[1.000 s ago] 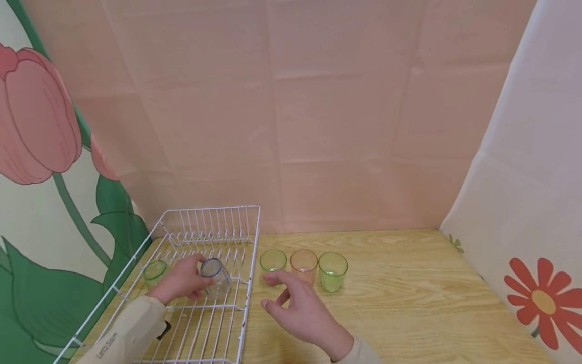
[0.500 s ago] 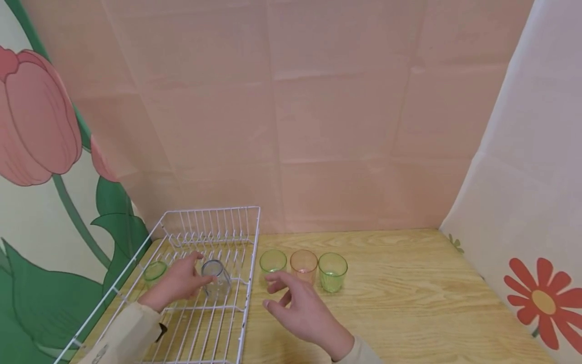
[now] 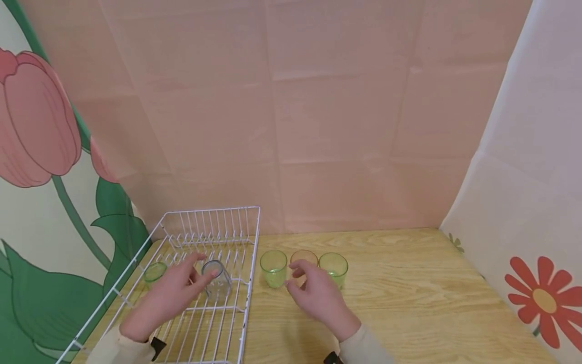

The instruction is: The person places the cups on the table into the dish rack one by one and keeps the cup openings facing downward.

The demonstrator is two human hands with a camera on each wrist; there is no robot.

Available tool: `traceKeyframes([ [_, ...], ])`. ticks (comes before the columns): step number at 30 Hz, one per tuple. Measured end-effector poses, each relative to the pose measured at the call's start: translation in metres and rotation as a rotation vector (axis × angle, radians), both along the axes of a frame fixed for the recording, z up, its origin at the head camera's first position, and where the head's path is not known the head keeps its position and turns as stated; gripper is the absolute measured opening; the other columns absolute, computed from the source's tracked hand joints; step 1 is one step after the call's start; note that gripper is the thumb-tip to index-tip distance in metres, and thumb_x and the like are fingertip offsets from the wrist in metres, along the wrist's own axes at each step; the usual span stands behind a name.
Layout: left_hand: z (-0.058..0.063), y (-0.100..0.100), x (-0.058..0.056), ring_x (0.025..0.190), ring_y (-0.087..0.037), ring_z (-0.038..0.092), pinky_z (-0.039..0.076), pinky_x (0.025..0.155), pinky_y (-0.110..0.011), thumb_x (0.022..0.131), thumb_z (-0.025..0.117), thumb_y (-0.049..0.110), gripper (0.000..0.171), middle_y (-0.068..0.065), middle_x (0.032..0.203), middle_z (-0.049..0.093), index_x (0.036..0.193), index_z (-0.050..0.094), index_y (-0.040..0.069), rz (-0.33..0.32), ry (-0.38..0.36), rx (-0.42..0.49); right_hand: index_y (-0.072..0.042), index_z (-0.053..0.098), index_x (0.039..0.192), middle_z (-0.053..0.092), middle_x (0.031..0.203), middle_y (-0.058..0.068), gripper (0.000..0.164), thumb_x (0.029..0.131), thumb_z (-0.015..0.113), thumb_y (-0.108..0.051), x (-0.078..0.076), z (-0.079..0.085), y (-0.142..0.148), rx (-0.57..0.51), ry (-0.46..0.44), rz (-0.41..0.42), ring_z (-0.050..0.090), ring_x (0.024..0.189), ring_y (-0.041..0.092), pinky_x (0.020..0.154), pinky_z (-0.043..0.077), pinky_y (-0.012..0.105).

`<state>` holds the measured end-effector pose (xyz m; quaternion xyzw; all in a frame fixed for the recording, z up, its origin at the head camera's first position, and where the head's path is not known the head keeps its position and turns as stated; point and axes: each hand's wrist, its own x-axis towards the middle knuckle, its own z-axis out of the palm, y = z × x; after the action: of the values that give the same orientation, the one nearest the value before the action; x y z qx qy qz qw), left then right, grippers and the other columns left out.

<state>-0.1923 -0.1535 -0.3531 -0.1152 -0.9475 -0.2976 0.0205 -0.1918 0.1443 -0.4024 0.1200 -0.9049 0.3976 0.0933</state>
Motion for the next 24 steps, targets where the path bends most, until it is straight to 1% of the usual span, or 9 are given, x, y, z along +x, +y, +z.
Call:
traceKeyframes([
  [5, -0.001, 0.003, 0.012, 0.05, -0.007, 0.048, 0.041, 0.048, -0.024, 0.09, 0.051, 0.055, 0.056, 0.007, 0.062, 0.055, 0.122, 0.052, 0.01, -0.053, 0.046, 0.048, -0.013, 0.062, 0.115, 0.063, 0.107, 0.009, 0.033, 0.084, 0.068, -0.025, -0.017, -0.01, 0.02, 0.09, -0.001, -0.137, 0.053, 0.062, 0.008, 0.051, 0.044, 0.025],
  [8, -0.002, 0.005, 0.019, 0.048, -0.005, 0.047, 0.041, 0.048, -0.023, 0.09, 0.048, 0.058, 0.059, 0.01, 0.061, 0.055, 0.124, 0.051, 0.009, -0.069, 0.057, 0.055, -0.008, 0.06, 0.118, 0.06, 0.109, 0.014, 0.038, 0.085, 0.066, -0.026, -0.027, -0.015, 0.034, 0.155, 0.026, -0.194, 0.052, 0.062, 0.01, 0.05, 0.042, 0.027],
  [12, 0.0, 0.008, 0.026, 0.044, -0.004, 0.04, 0.038, 0.045, -0.023, 0.091, 0.044, 0.06, 0.064, 0.011, 0.056, 0.05, 0.13, 0.047, 0.009, -0.084, 0.033, 0.068, -0.006, 0.057, 0.122, 0.056, 0.113, 0.021, 0.042, 0.086, 0.063, -0.028, -0.04, -0.021, 0.055, 0.237, 0.052, -0.259, 0.053, 0.062, 0.017, 0.045, 0.04, 0.029],
  [14, 0.001, 0.009, 0.028, 0.042, -0.003, 0.036, 0.035, 0.044, -0.023, 0.092, 0.046, 0.056, 0.062, 0.011, 0.054, 0.047, 0.131, 0.046, 0.009, -0.09, 0.024, 0.083, -0.005, 0.054, 0.125, 0.053, 0.114, 0.024, 0.045, 0.087, 0.061, -0.029, -0.045, -0.025, 0.066, 0.264, 0.045, -0.291, 0.051, 0.06, 0.019, 0.043, 0.038, 0.03],
  [16, 0.002, 0.01, 0.03, 0.042, -0.003, 0.034, 0.034, 0.043, -0.023, 0.092, 0.046, 0.056, 0.061, 0.011, 0.053, 0.045, 0.132, 0.046, 0.009, -0.095, 0.017, 0.098, -0.003, 0.051, 0.127, 0.051, 0.113, 0.026, 0.049, 0.088, 0.058, -0.032, -0.05, -0.03, 0.076, 0.288, 0.02, -0.311, 0.052, 0.062, 0.021, 0.044, 0.038, 0.03],
  [18, 0.001, 0.01, 0.032, 0.042, -0.002, 0.032, 0.033, 0.042, -0.022, 0.093, 0.046, 0.054, 0.059, 0.01, 0.052, 0.043, 0.131, 0.046, 0.009, -0.101, 0.019, 0.113, -0.001, 0.048, 0.129, 0.05, 0.114, 0.028, 0.054, 0.089, 0.056, -0.037, -0.054, -0.035, 0.084, 0.31, -0.032, -0.321, 0.053, 0.065, 0.025, 0.046, 0.041, 0.034],
  [21, 0.0, 0.01, 0.035, 0.042, -0.002, 0.035, 0.035, 0.043, -0.022, 0.092, 0.045, 0.057, 0.06, 0.011, 0.052, 0.043, 0.13, 0.046, 0.01, -0.111, 0.012, 0.133, 0.002, 0.044, 0.131, 0.053, 0.115, 0.03, 0.06, 0.092, 0.052, -0.043, -0.056, -0.04, 0.093, 0.336, -0.115, -0.313, 0.059, 0.085, 0.036, 0.057, 0.048, 0.042],
  [23, -0.001, 0.01, 0.036, 0.041, -0.002, 0.037, 0.036, 0.043, -0.022, 0.091, 0.044, 0.058, 0.06, 0.011, 0.051, 0.043, 0.129, 0.046, 0.012, -0.12, 0.005, 0.143, 0.003, 0.044, 0.131, 0.057, 0.115, 0.029, 0.061, 0.093, 0.049, -0.044, -0.056, -0.041, 0.096, 0.334, -0.169, -0.304, 0.06, 0.091, 0.038, 0.061, 0.049, 0.045],
  [24, -0.001, 0.01, 0.037, 0.041, -0.003, 0.038, 0.036, 0.044, -0.022, 0.091, 0.045, 0.057, 0.059, 0.011, 0.051, 0.043, 0.129, 0.046, 0.012, -0.122, 0.001, 0.145, 0.004, 0.044, 0.13, 0.058, 0.113, 0.029, 0.061, 0.094, 0.047, -0.045, -0.057, -0.042, 0.098, 0.323, -0.188, -0.282, 0.06, 0.09, 0.038, 0.062, 0.048, 0.046],
])
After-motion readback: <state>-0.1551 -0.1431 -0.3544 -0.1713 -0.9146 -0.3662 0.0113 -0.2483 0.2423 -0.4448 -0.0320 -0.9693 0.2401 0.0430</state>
